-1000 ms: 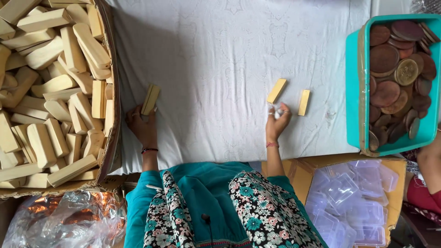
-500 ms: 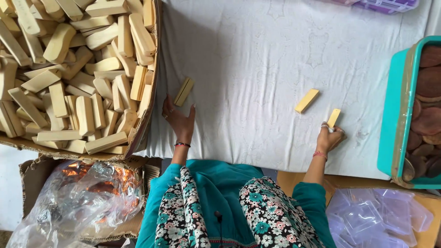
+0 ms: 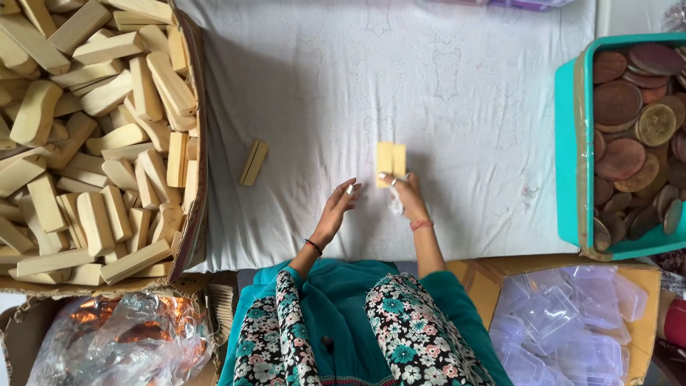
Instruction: The person picks up wooden blocks from a cardboard box, wipes them with a cloth, and places them on the table before wiping a plastic container.
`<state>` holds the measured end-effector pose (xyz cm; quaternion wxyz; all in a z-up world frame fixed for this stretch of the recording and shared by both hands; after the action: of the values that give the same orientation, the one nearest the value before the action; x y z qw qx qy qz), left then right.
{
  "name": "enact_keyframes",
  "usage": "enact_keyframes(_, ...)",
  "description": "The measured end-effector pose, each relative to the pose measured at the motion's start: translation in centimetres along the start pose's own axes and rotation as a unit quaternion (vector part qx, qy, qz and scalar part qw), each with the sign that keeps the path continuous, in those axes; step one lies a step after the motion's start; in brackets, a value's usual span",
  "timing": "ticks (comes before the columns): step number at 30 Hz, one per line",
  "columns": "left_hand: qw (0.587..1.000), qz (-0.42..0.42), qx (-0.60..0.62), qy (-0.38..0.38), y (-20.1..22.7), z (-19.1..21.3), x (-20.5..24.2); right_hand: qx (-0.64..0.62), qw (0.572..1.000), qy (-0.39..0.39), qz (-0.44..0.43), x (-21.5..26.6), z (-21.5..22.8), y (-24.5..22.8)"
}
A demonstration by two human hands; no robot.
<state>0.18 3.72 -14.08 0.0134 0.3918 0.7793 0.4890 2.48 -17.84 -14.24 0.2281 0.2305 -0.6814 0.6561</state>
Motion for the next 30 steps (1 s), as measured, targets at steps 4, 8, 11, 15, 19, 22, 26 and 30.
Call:
enact_keyframes(4,0.934,-0.068,0.349,-0.033,0.0,0.9,-0.6,0.007,0.992,-0.12,0.026,2.5,-10.0,-1.2)
enact_keyframes(8,0.912,-0.104,0.397,-0.009,1.3,2.9,0.1,0.047,0.988,-0.109,0.101,3.1,-13.1,-3.0)
enact_keyframes(11,0.915,-0.103,0.388,0.027,0.8,3.9,0.4,0.09,0.984,-0.058,0.139,4.1,-14.0,-5.7)
enact_keyframes(15,0.926,-0.14,0.349,-0.001,3.8,2.7,1.4,0.179,0.953,0.015,0.245,6.2,-15.5,-8.6)
enact_keyframes(19,0.928,-0.122,0.35,0.04,3.5,3.4,1.2,0.324,0.891,0.078,0.31,8.7,-16.6,-9.9)
enact_keyframes(22,0.933,-0.14,0.33,0.023,2.9,3.4,0.7,0.395,0.866,0.105,0.287,9.3,-16.7,-10.6)
enact_keyframes(26,0.939,-0.132,0.318,0.003,3.7,3.2,0.8,0.399,0.857,0.035,0.325,9.8,-17.7,-11.4)
enact_keyframes(30,0.941,-0.126,0.313,0.0,5.6,3.0,1.5,0.365,0.89,0.005,0.273,8.6,-16.8,-9.6)
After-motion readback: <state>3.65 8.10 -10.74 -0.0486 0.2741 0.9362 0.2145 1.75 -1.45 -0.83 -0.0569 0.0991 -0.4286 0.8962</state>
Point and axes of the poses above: each hand's wrist, its own x-axis away from the middle knuckle, its own z-axis out of the back of the hand, y = z × x, the point moved 8 cm from there along -x, towards the middle knuckle, and after that the axes turned 15 degrees about -y, right-handed, at the moved point
